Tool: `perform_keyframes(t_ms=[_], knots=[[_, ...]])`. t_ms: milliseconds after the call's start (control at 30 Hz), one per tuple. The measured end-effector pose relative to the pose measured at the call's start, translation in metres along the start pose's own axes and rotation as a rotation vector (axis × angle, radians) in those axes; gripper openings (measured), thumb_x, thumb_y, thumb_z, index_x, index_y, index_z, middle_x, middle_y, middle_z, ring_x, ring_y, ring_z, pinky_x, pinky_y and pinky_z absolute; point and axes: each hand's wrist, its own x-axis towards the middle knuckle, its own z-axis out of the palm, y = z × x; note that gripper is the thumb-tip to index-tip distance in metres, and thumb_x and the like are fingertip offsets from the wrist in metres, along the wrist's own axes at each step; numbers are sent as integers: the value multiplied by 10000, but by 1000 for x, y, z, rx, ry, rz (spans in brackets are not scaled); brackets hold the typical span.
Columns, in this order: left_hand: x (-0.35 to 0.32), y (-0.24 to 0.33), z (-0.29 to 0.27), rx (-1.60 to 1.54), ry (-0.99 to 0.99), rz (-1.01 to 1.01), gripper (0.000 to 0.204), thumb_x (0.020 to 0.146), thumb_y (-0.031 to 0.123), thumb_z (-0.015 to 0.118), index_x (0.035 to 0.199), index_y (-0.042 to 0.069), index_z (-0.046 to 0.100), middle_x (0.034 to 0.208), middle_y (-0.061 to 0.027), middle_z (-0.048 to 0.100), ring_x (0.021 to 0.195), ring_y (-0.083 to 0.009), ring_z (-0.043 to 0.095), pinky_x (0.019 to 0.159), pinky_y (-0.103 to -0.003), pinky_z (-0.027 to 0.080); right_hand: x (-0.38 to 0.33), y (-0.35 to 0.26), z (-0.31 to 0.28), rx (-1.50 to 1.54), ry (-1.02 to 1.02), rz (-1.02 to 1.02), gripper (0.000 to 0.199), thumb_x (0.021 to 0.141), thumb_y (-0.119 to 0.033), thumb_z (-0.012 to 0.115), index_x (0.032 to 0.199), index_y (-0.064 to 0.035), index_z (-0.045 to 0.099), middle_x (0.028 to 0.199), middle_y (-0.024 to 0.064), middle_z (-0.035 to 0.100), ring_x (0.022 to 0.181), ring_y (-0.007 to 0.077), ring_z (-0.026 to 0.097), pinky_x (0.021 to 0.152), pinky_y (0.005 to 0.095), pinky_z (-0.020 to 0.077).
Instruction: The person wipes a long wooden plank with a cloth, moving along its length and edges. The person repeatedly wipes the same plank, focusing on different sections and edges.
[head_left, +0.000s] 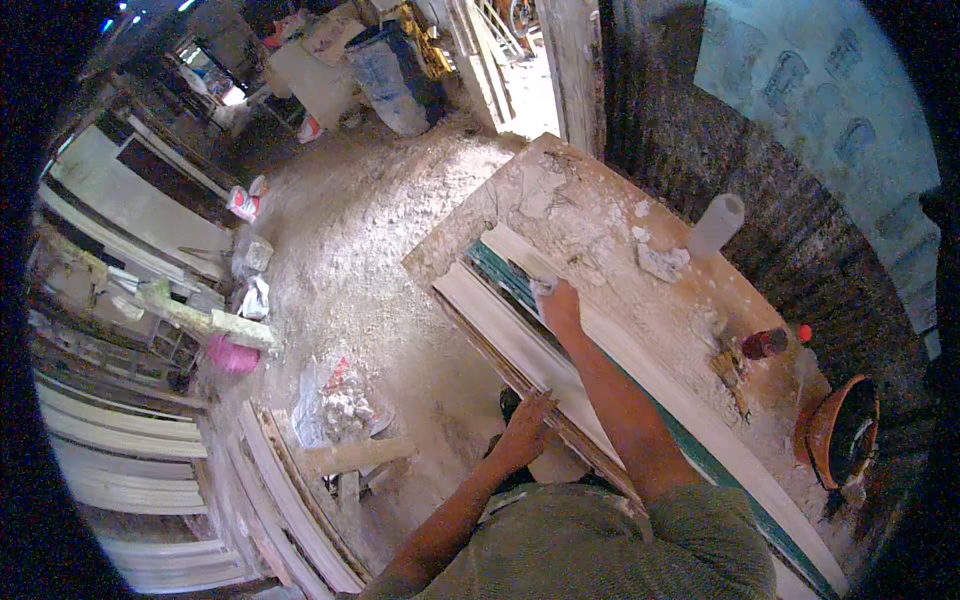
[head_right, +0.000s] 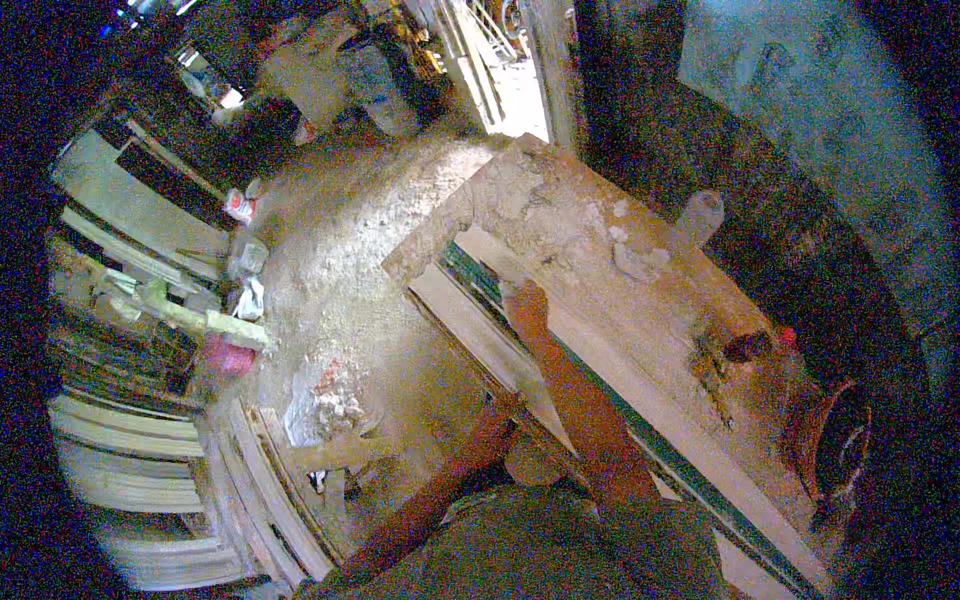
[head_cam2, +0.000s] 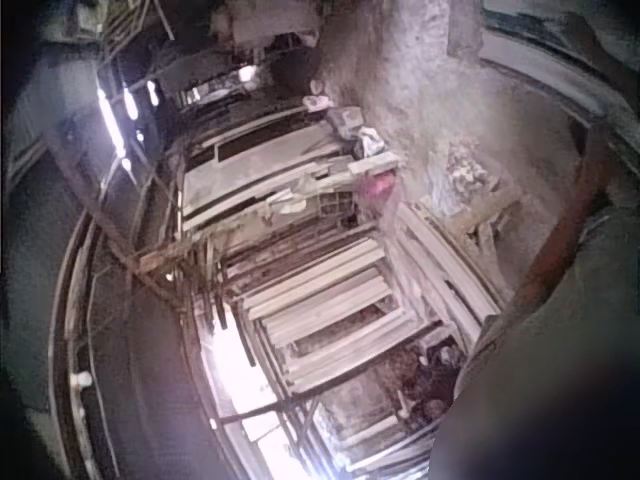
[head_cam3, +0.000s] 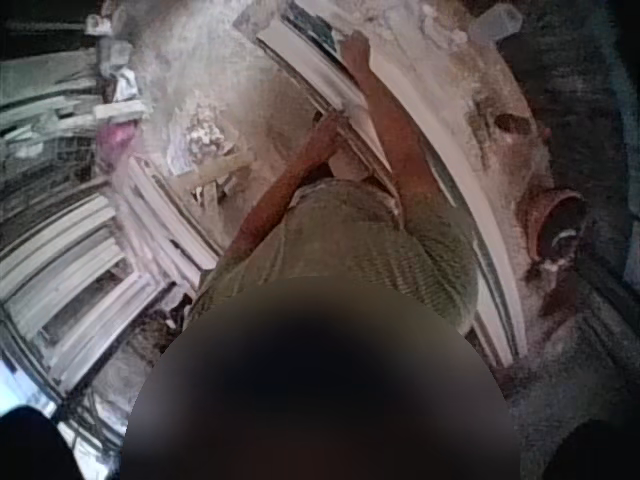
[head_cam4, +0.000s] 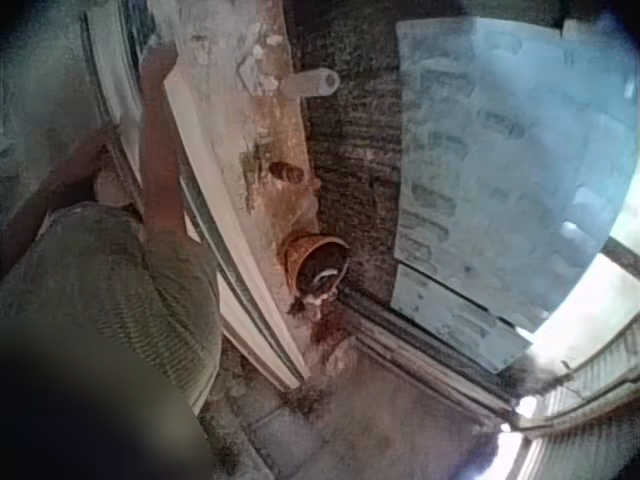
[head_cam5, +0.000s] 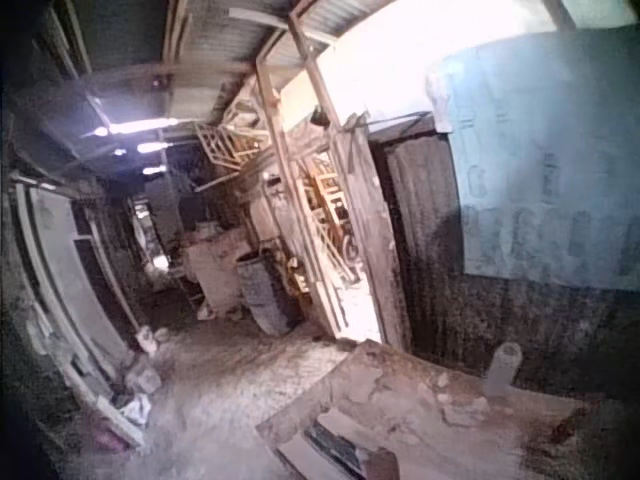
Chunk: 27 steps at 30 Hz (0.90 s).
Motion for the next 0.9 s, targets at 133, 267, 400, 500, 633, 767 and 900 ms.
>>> perform_keyframes(t_ms=[133,267,400,500,633,767,900], knots=[[14,-32,-62,-57,-12,-48,581,916,212,751,1435,79,527,1493,-208,505,1406,-415,444,1170,-516,358,48,-42,78,-128,-22,-170,373,889,-338,721,1097,-29,748,951,237,740,883,428,718,811,488,578],[29,-54,-136,-403,-220,-290,443,914,268,757,1295,74,637,1366,-176,611,1296,-373,554,1111,-478,432,59,-72,123,-187,83,-257,380,883,-281,699,1179,-43,687,1051,240,715,980,435,689,877,528,555],[51,-65,-236,-690,-517,-175,284,883,286,790,1065,76,731,1200,-137,689,1191,-312,622,1003,-429,505,22,-92,102,-332,-394,-22,474,837,-200,731,1297,-136,637,1107,225,708,974,433,685,878,525,558],[66,-44,-318,-824,-506,240,281,856,335,812,941,77,740,1058,-94,722,1029,-275,678,900,-407,539,-24,-89,54,-302,-302,-119,522,800,-155,758,1306,-160,629,1115,209,713,968,432,691,873,522,563],[79,13,-405,-1156,-702,947,324,949,410,684,854,102,715,983,-66,729,885,-316,701,810,-425,558,-52,-75,21,-415,-472,-47,528,878,-258,688,1380,-146,569,1177,208,691,1047,407,678,880,552,552],[87,61,-417,-1045,-402,1318,512,929,584,692,1150,125,738,985,-47,606,865,-233,567,784,-400,485,-59,-68,34,-454,-355,-3,478,842,-242,745,1303,-182,637,1117,206,714,954,437,691,865,526,563],[94,75,-427,-939,-547,1380,585,901,600,702,1316,190,669,1062,-44,574,972,-246,522,935,-495,419,-57,-73,57,-403,-271,-36,405,902,-317,691,1277,-174,641,1138,207,709,954,434,691,846,531,566]])
